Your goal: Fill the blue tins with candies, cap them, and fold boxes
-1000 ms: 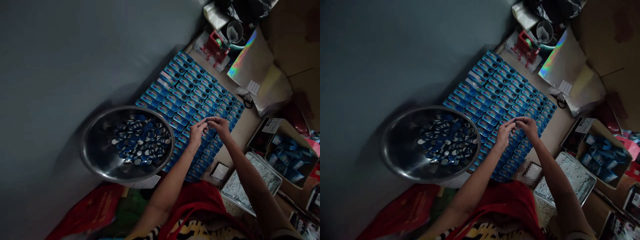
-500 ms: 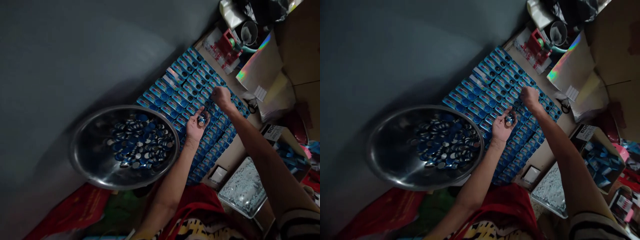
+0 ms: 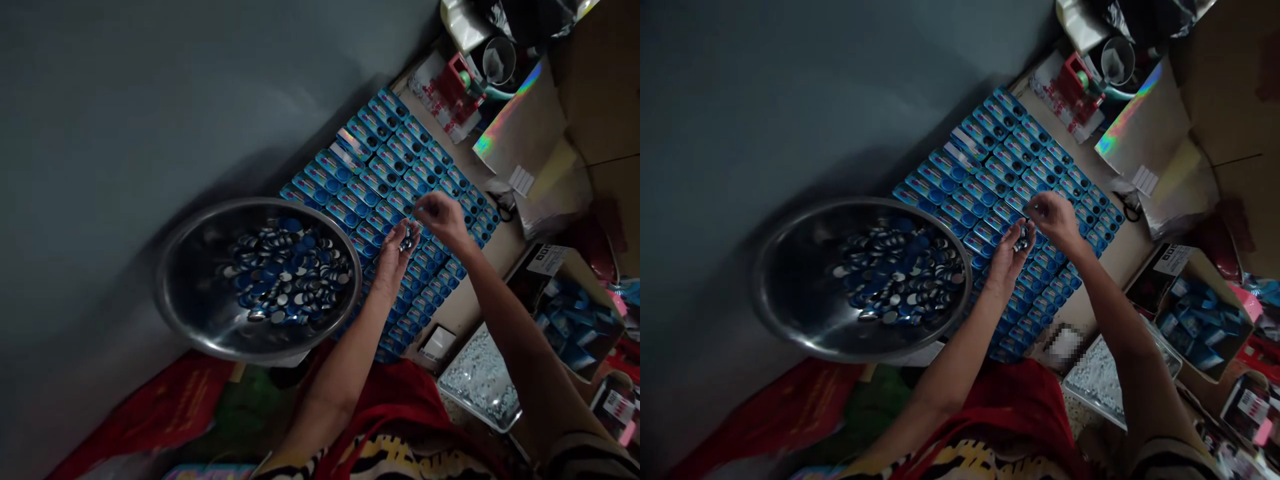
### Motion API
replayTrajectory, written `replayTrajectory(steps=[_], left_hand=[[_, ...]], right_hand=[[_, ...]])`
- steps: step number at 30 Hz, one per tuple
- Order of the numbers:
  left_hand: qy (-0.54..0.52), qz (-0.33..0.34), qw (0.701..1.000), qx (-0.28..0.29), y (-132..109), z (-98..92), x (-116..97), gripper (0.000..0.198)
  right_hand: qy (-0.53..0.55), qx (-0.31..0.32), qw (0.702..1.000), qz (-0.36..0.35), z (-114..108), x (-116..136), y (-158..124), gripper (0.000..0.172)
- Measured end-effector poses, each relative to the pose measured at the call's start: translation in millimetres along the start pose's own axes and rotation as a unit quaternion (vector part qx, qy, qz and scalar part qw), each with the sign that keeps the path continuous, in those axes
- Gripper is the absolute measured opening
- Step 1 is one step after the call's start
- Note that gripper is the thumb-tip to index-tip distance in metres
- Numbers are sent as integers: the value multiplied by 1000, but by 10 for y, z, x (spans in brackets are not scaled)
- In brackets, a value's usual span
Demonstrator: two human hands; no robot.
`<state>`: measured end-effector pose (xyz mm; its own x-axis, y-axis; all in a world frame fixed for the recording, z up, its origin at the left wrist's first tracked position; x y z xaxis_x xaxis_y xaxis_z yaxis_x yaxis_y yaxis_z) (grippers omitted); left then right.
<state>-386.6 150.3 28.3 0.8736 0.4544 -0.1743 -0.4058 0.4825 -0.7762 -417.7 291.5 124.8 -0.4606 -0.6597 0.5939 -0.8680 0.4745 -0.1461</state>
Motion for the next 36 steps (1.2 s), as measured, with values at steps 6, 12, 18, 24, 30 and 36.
replayTrajectory(steps=[6,12,18,24,30,36], left_hand=[[87,2,996,-14,-96,-28,89,22],[31,-35,999,-20,-60,-9,197,22],[4,-52,998,-34,-59,-6,126,20],[-7,-50,999,-11,-80,5,-29,26],[-21,-49,999,-6,37,-76,-70,27],[-28,-56,998,-5,-29,-99,-21,30]], right_hand=[[215,19,968,130,205,-326,-590,34],[348,20,908,234,317,-515,-611,38],[188,-68,959,200,-9,-549,-478,34],[-68,-58,987,133,22,-448,192,21],[-264,45,950,160,243,-534,622,18],[-275,89,943,162,292,-545,756,24]])
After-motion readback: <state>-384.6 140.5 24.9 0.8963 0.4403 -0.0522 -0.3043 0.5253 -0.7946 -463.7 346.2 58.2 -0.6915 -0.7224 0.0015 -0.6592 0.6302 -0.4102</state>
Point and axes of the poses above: each hand's wrist, its own y-axis towards the middle knuckle, its own z-axis out of the palm, x = y × z, the point moved 9 cm from there along y, towards the middle knuckle, and after that the axes turned 4 degrees about -x, right-handed, at the moved point
